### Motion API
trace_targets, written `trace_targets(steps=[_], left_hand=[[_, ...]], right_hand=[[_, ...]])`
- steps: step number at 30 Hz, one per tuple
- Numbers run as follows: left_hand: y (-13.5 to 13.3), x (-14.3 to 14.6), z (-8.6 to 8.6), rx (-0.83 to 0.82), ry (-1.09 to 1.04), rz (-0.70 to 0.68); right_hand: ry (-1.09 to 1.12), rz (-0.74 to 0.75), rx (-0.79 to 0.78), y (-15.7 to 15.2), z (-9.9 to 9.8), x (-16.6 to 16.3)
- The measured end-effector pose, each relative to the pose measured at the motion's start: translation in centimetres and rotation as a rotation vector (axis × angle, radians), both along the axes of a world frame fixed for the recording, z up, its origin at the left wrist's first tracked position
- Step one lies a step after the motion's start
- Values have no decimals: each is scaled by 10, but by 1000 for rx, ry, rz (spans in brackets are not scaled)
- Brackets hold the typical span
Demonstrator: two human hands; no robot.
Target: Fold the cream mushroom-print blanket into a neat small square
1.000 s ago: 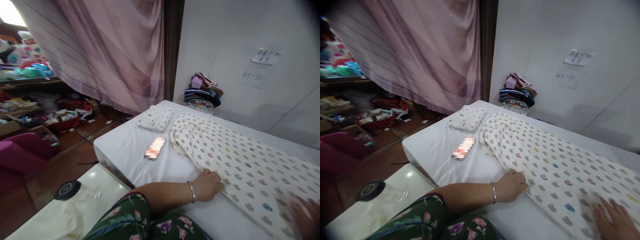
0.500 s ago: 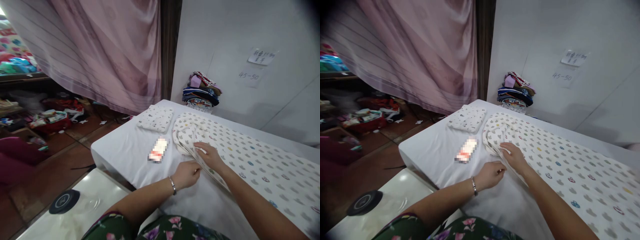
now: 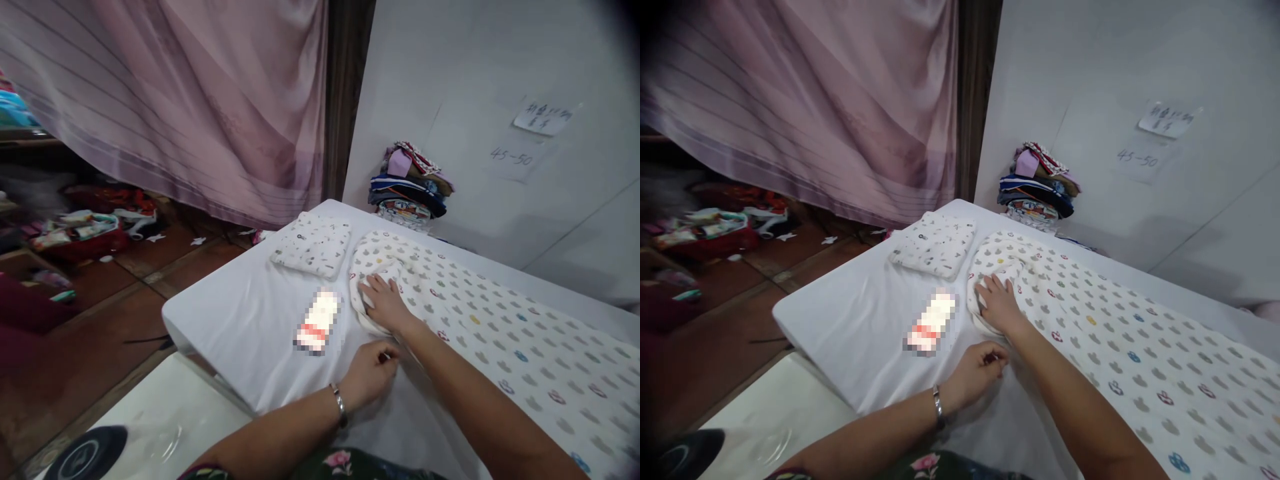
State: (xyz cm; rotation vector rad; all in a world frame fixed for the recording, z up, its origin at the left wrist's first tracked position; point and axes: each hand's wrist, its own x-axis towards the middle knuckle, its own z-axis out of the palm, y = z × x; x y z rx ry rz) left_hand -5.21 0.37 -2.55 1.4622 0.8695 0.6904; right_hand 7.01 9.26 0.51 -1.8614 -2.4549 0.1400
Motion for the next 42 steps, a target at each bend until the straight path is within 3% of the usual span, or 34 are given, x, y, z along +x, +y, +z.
trace_targets(steps=[3, 6, 11, 15, 21, 25, 31, 35, 38, 42], left_hand=[[5, -2, 4, -223, -83, 96], [13, -7, 10, -317, -168, 214], [22, -12, 13, -366, -207, 350], [19, -12, 17, -371, -169, 372], [13, -14, 26, -655, -217, 314], [18, -19, 27, -702, -288, 281], [30, -20, 30, -602, -144, 317], [30, -20, 34, -435, 39, 364], [28, -31, 37, -170, 266, 342], [28, -62, 39, 370, 634, 404]], right_hand=[[62, -9, 31, 2, -6, 6], [283, -63, 113, 3, -13, 17], [874, -404, 322, 1, -20, 42], [1137, -592, 363, -8, -18, 61], [1282, -551, 398, -18, -15, 72], [1308, -503, 410, -20, -16, 73], [1360, -408, 474, -26, -14, 78], [1351, -372, 517, -28, -12, 80], [1266, -353, 505, -29, -13, 81], [1168, -305, 465, -28, -16, 82]])
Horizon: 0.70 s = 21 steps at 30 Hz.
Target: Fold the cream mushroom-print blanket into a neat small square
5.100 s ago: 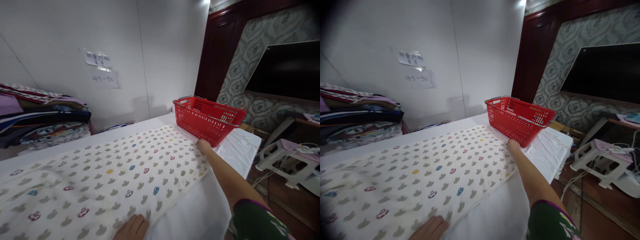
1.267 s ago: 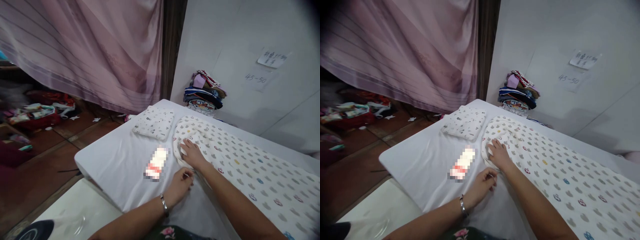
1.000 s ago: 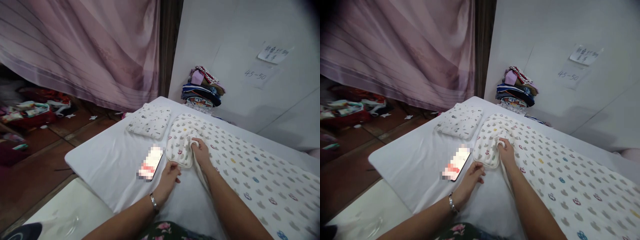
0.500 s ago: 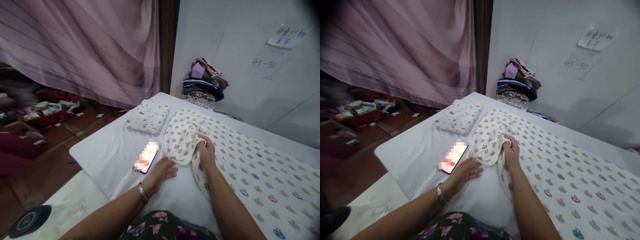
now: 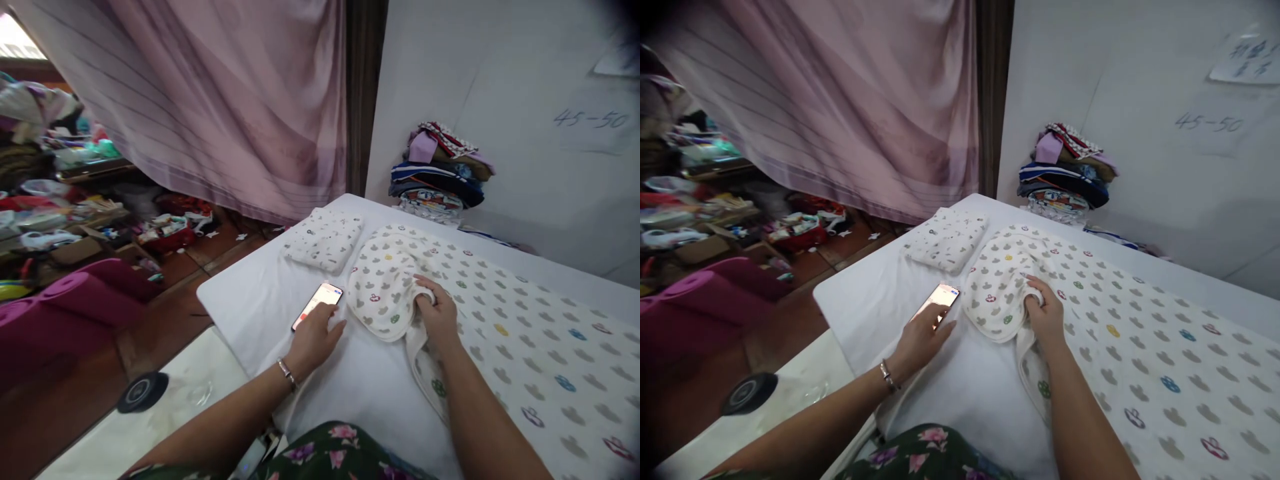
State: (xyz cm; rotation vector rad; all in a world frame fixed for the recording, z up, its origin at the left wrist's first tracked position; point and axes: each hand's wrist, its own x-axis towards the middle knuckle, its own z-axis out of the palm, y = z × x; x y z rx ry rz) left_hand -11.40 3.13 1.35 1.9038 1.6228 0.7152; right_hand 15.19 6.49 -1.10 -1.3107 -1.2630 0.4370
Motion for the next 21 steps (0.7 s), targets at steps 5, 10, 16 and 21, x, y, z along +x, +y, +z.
trace_targets(steps=[5, 10, 16, 21], left_hand=[[4, -28, -13, 121, 344, 86], [5, -26, -29, 132, 448, 124], [6, -28, -32, 149, 462, 125], [6, -30, -29, 128, 437, 147]], right_hand=[[-27, 10, -65, 0, -3, -3], [-65, 10, -109, -1, -4, -4], [-70, 24, -85, 0, -8, -2], [-83, 25, -84, 0, -9, -2]])
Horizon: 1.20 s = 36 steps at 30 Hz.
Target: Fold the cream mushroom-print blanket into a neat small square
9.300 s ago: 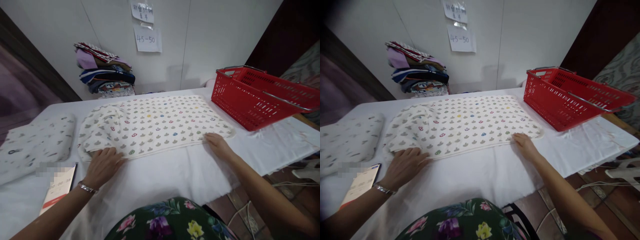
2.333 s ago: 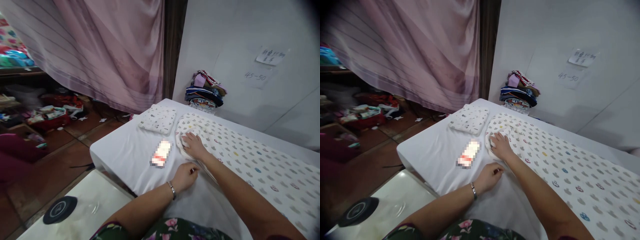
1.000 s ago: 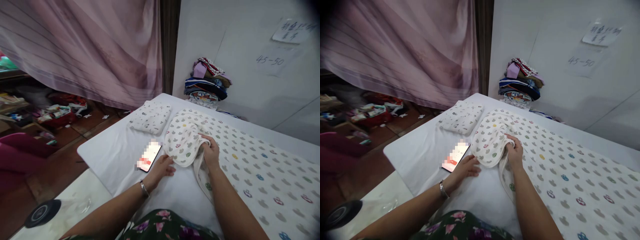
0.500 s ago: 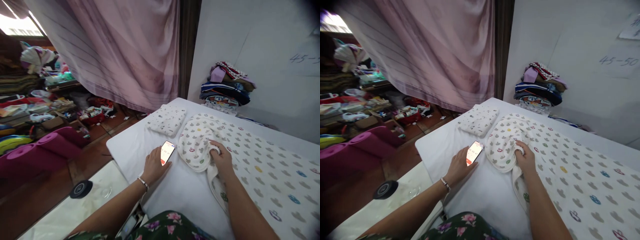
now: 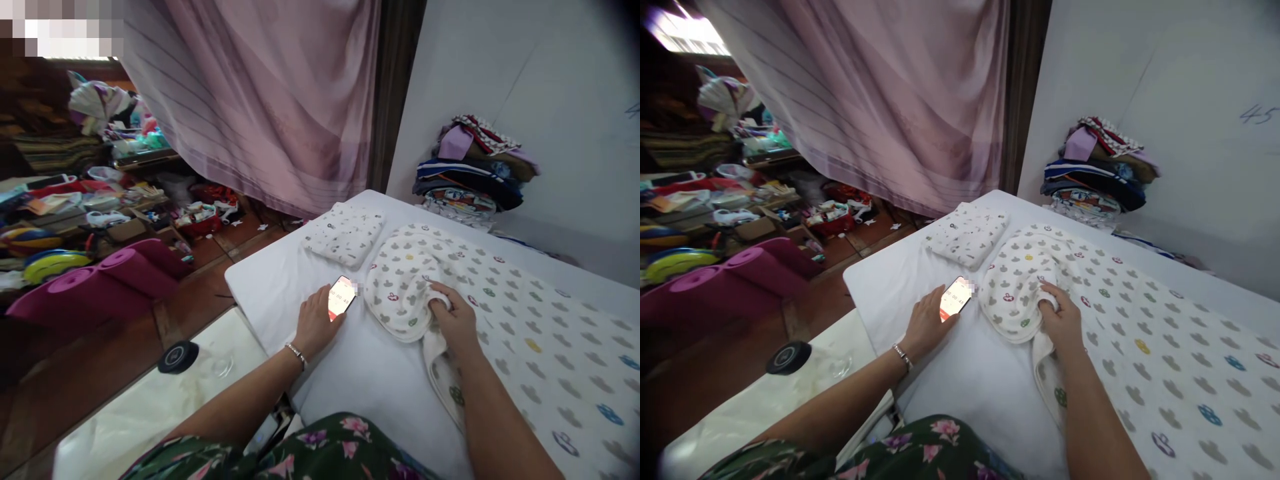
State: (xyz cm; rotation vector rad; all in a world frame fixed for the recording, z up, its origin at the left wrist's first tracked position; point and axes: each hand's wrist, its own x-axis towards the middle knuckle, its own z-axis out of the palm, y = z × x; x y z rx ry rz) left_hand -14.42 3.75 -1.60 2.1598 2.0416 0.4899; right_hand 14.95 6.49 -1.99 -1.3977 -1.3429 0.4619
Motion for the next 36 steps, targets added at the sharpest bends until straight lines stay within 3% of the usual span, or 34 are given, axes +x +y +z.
trace_targets(steps=[15, 22, 29, 36], left_hand=[[1, 3, 4, -53, 12, -29], [3, -9, 5, -55, 12, -8], [11, -44, 9, -30, 46, 34], [39, -112, 18, -4, 86, 89]], right_hand=[[-11, -38, -17, -2, 1, -1], [-14, -39, -23, -2, 4, -2], [-19, -32, -43, 0, -2, 0], [-21, 14, -32, 1, -4, 0]])
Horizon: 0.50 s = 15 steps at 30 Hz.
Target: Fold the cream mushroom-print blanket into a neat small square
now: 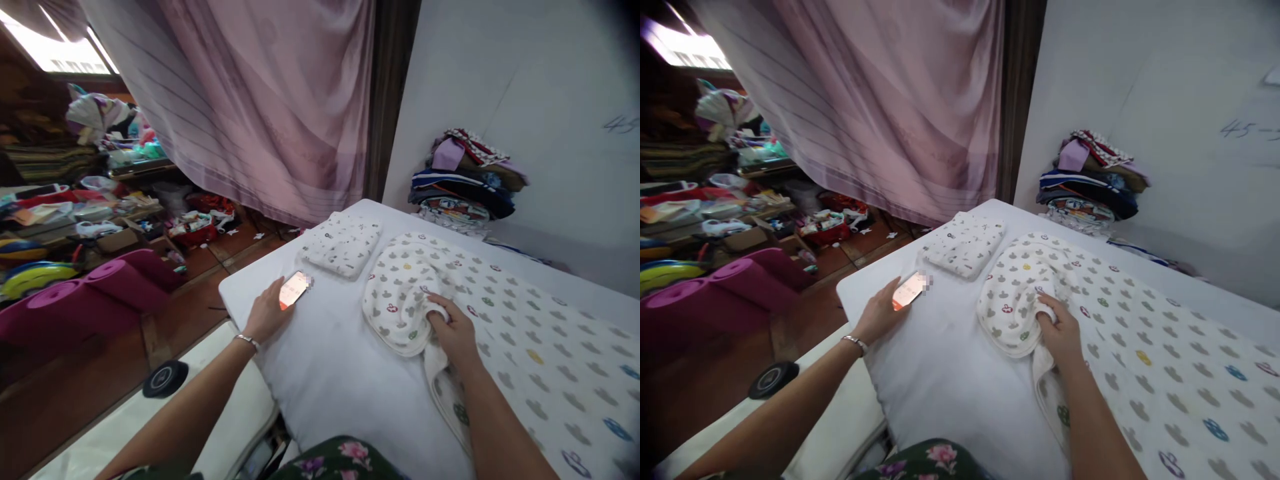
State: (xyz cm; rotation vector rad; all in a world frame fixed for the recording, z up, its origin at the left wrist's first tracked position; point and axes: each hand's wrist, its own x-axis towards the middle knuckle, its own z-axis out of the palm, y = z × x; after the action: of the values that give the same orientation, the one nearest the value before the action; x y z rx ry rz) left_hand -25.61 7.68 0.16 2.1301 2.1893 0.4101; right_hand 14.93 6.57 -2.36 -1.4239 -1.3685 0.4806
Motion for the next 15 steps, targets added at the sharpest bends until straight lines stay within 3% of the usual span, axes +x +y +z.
trace_targets(steps=[4, 7, 12, 15], left_hand=[[12, -7, 6, 69, -40, -30], [11, 34, 4, 49, -325, -53], [15, 128, -1, -512, -1171, -82], [27, 162, 2, -773, -1446, -162]], right_hand=[[4, 26, 9, 1, 0, -1], [4, 61, 25, 2, -1, -3], [49, 46, -2, 4, 7, -8], [72, 40, 8, 6, 15, -11]])
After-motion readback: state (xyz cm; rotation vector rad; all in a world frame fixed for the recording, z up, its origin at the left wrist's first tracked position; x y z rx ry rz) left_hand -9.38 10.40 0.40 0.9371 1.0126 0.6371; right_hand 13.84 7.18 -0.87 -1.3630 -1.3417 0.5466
